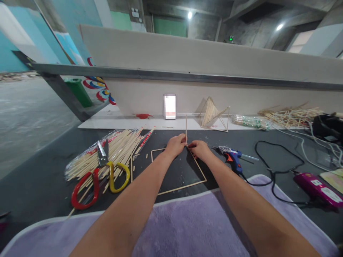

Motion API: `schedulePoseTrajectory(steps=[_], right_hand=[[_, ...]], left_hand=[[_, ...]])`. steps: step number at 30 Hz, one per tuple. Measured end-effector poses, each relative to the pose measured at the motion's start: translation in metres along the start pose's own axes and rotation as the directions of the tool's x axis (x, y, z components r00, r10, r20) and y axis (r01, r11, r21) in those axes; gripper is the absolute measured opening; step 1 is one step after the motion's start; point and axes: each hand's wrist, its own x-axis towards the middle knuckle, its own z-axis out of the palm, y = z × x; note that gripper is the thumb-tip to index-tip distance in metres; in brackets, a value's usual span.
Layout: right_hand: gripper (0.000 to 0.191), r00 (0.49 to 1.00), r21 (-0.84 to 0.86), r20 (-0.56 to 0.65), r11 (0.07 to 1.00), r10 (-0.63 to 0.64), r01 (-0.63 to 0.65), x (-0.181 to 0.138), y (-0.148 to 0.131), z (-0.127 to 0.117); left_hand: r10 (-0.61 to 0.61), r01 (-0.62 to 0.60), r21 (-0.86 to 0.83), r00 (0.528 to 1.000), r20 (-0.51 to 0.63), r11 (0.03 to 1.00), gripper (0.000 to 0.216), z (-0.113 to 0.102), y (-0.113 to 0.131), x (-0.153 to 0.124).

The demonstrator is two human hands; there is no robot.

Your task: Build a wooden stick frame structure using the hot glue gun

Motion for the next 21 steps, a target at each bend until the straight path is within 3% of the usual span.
schedulePoseTrajectory(steps=[14,21], right_hand=[[0.016,1.000,-0.020,-0.003,1.000,-0.008,0.008,-0.0005,-0.0013,-0.0002],[0.015,1.000,-0.004,0.001,1.000,-0.013,0.013,-0.0001,0.0001,-0.0009]], left_hand=[[-0.060,0.059,0.014,0.998,0.035,0.998,0.013,-0.0038,0.0066,-0.0021],[0.010,-0.011,0.039,1.000,0.024,0.999,0.010,-0.0033,0.0058,-0.0033]])
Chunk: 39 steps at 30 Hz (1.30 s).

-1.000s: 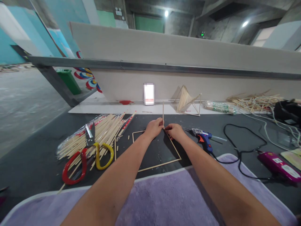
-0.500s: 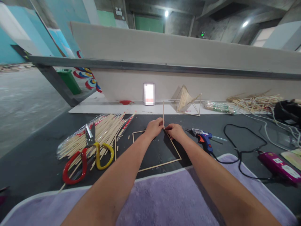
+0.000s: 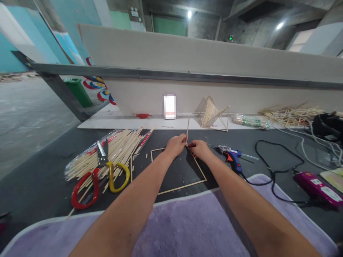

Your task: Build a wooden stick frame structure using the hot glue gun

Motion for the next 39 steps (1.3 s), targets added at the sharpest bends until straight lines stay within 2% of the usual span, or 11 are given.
schedulePoseTrajectory(steps=[7,26,39], right_hand=[[0.014,1.000,0.012,-0.006,1.000,0.012,-0.012,-0.0008,-0.0005,0.0001],[0.014,1.000,0.027,-0.011,0.999,0.025,-0.025,-0.0040,-0.0056,-0.0013],[0.012,1.000,0.031,-0.009,0.999,0.015,-0.015,-0.0028,-0.0027,-0.0008]], left_hand=[[-0.055,0.055,0.001,0.998,0.028,0.998,0.013,-0.0039,0.0048,-0.0013],[0.018,-0.018,-0.002,1.000,-0.006,1.000,0.011,0.0025,-0.0039,0.0013],[0.010,-0.011,-0.022,1.000,-0.010,1.000,0.012,0.0032,-0.0044,0.0013]])
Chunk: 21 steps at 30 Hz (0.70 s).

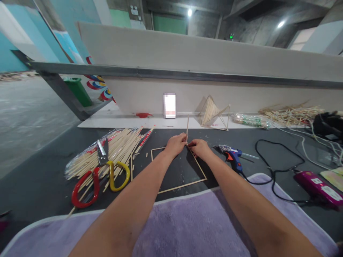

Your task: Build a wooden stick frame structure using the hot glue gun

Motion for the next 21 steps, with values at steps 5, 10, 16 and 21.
schedulePoseTrajectory(steps=[5,10,16,21], right_hand=[[0.012,1.000,-0.007,-0.009,1.000,-0.011,0.011,-0.0015,-0.0018,-0.0006],[0.013,1.000,0.006,-0.003,1.000,0.001,-0.001,-0.0007,-0.0014,-0.0003],[0.012,1.000,0.000,0.000,1.000,-0.016,0.016,0.0003,0.0005,0.0000],[0.013,1.000,-0.008,0.004,1.000,-0.020,0.020,-0.0001,0.0008,-0.0007]], left_hand=[[0.002,-0.002,-0.001,1.000,0.001,1.000,0.011,0.0002,-0.0008,0.0003],[-0.008,0.008,0.001,1.000,0.009,1.000,0.011,-0.0009,0.0005,0.0003],[-0.023,0.023,0.002,1.000,0.015,1.000,0.011,-0.0019,0.0020,0.0000],[-0.003,0.003,0.002,1.000,0.004,1.000,0.010,-0.0009,0.0008,0.0002]])
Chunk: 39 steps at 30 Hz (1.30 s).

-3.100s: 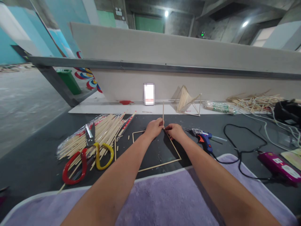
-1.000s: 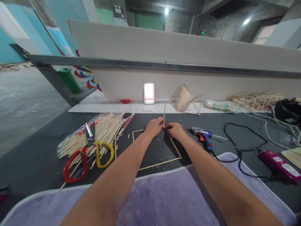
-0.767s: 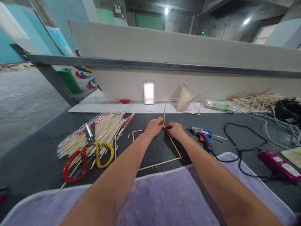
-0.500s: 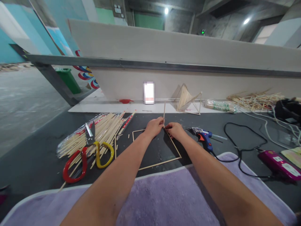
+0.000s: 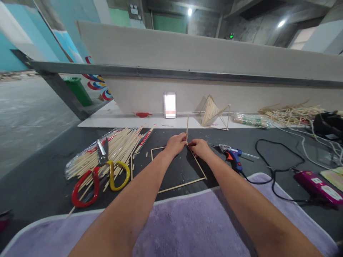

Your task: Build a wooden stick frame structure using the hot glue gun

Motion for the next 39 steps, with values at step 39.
schedulePoseTrajectory(steps=[39], right_hand=[[0.014,1.000,-0.020,-0.007,1.000,0.007,-0.007,-0.0009,-0.0011,0.0003]], left_hand=[[-0.018,0.018,0.004,1.000,0.014,1.000,0.011,-0.0018,0.0022,-0.0005]])
